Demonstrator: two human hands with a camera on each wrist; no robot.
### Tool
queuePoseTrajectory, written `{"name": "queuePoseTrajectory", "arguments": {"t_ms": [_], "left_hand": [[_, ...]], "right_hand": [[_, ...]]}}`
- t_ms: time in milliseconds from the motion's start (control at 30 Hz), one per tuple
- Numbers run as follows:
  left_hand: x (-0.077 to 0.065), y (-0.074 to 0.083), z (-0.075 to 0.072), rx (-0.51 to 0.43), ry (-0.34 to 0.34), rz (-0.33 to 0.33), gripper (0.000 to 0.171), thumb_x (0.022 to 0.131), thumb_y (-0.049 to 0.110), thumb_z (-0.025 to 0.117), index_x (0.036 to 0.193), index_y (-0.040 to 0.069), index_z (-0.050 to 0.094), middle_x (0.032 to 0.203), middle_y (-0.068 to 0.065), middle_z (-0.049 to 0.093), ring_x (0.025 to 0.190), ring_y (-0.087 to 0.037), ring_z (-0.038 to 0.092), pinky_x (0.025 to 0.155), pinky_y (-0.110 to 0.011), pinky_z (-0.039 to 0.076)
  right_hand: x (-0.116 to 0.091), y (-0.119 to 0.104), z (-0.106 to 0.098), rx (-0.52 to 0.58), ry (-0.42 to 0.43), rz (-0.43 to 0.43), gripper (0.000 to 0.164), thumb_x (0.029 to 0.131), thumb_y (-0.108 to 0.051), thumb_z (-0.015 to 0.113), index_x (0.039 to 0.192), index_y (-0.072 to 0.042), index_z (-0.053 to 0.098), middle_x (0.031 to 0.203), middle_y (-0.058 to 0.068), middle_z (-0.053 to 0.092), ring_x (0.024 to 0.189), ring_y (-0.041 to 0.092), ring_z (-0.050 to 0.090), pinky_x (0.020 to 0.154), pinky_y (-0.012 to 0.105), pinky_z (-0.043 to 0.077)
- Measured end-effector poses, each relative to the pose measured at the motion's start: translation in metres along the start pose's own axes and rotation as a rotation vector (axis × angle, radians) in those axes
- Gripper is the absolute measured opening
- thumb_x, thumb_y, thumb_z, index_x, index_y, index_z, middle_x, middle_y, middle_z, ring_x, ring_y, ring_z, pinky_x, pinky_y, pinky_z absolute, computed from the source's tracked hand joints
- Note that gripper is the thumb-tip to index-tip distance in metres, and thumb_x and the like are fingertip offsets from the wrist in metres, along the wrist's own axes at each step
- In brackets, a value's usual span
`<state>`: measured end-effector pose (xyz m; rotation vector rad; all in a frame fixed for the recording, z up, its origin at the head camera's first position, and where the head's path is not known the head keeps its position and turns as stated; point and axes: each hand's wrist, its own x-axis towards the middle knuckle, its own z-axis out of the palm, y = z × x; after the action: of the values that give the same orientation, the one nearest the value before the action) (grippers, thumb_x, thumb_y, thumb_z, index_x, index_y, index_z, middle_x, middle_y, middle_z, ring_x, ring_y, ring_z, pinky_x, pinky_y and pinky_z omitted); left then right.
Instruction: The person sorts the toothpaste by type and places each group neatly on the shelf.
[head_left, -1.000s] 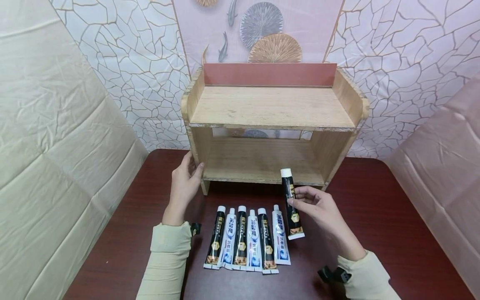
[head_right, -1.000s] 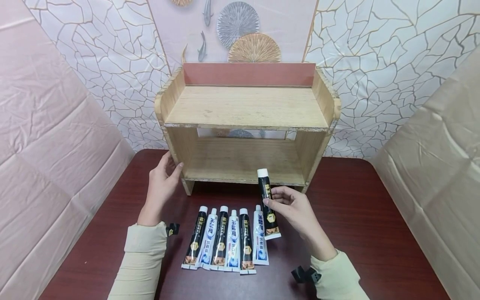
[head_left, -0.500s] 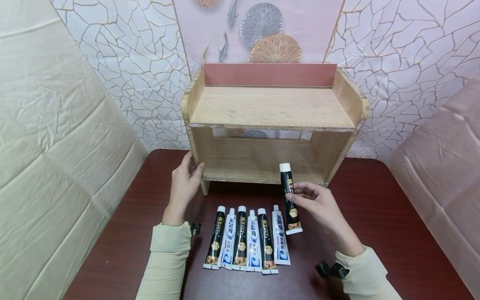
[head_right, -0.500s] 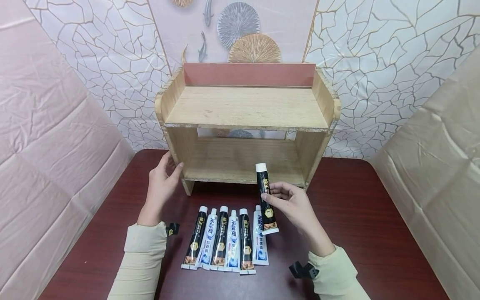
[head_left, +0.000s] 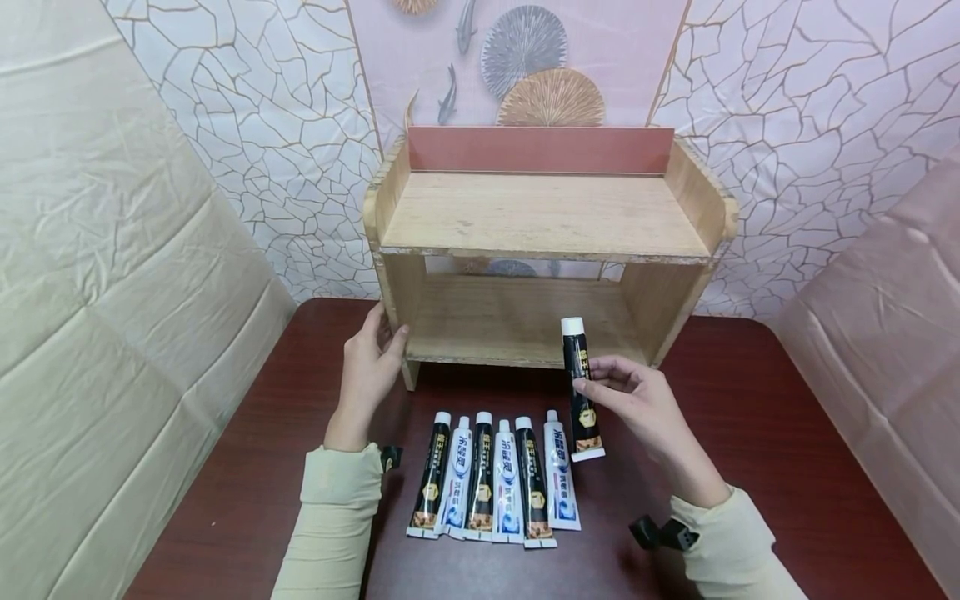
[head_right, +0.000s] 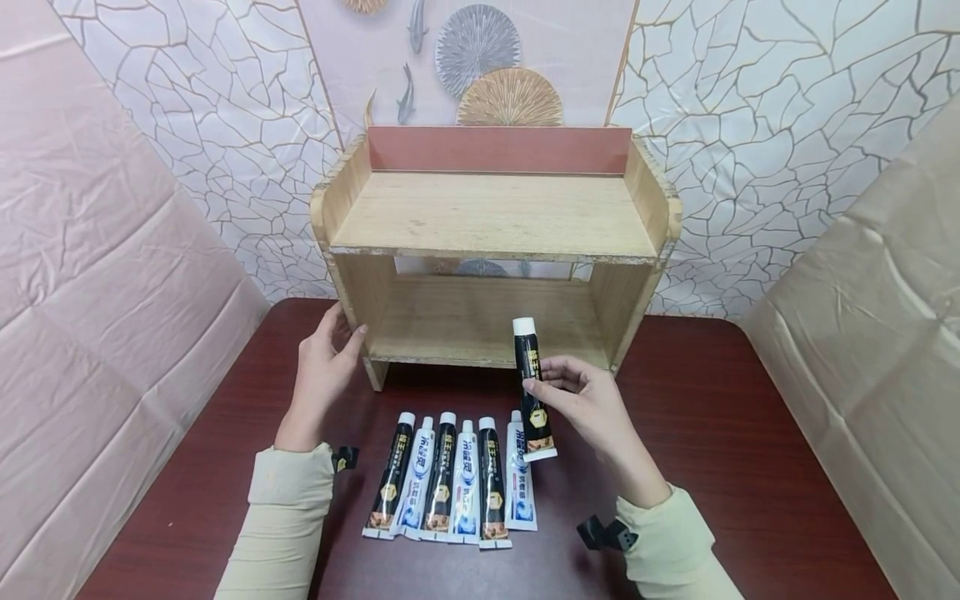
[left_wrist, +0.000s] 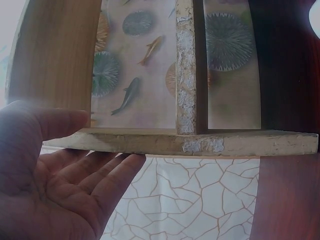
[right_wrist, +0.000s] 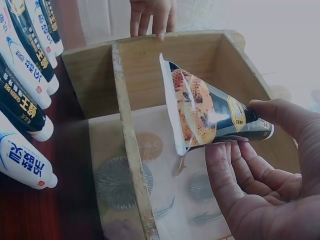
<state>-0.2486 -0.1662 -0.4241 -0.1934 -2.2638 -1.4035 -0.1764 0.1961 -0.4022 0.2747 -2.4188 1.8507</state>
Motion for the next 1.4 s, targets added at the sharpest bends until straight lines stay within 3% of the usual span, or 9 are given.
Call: {"name": "queuePoseTrajectory", "arguments": {"t_ms": [367, 1033, 1133, 1267, 1400], "left_hand": [[0.001, 0.0, 0.0, -0.001, -0.003, -0.005, 0.048, 0.098, 0.011, 0.065, 0.144, 0.007, 0.052, 0.132, -0.018, 0.064, 0.12, -0.028, 0.063, 0.099, -0.033, 0.055], [0.0, 0.001, 0.0, -0.002, -0.002, -0.012, 0.048, 0.098, 0.012, 0.065, 0.144, 0.01, 0.052, 0.13, -0.016, 0.065, 0.12, -0.027, 0.063, 0.1, -0.032, 0.054], [0.0, 0.001, 0.0, -0.004, -0.002, -0.013, 0.048, 0.098, 0.012, 0.065, 0.144, 0.009, 0.052, 0.13, -0.016, 0.065, 0.119, -0.027, 0.063, 0.099, -0.033, 0.055], [0.0, 0.0, 0.0, -0.007, -0.003, -0.014, 0.048, 0.098, 0.012, 0.066, 0.144, 0.009, 0.052, 0.129, -0.017, 0.065, 0.119, -0.027, 0.063, 0.098, -0.033, 0.055], [0.001, 0.0, 0.0, 0.0, -0.002, -0.01, 0.049, 0.098, 0.012, 0.066, 0.144, 0.008, 0.052, 0.129, -0.017, 0.065, 0.119, -0.027, 0.064, 0.098, -0.033, 0.055]], "right_hand": [[0.003, -0.008, -0.005, -0.005, -0.005, -0.02, 0.033, 0.09, -0.014, 0.078, 0.114, 0.005, 0.067, 0.099, 0.007, 0.068, 0.093, 0.021, 0.067, 0.08, 0.021, 0.058], [0.014, -0.029, -0.007, -0.001, 0.015, -0.054, 0.034, 0.089, -0.017, 0.08, 0.113, 0.003, 0.067, 0.097, 0.004, 0.07, 0.088, 0.017, 0.068, 0.075, 0.021, 0.058], [0.015, -0.032, -0.008, -0.001, 0.019, -0.047, 0.034, 0.088, -0.019, 0.08, 0.113, 0.002, 0.068, 0.096, 0.003, 0.069, 0.083, 0.013, 0.066, 0.059, 0.02, 0.053], [0.016, -0.038, -0.009, 0.002, 0.023, -0.033, 0.034, 0.088, -0.021, 0.081, 0.112, -0.001, 0.068, 0.095, 0.001, 0.069, 0.075, 0.01, 0.061, 0.037, 0.026, 0.035], [0.017, -0.043, -0.01, 0.017, 0.026, -0.052, 0.032, 0.088, -0.019, 0.081, 0.112, -0.001, 0.068, 0.094, 0.0, 0.07, 0.076, 0.01, 0.063, 0.036, 0.027, 0.038]]}}
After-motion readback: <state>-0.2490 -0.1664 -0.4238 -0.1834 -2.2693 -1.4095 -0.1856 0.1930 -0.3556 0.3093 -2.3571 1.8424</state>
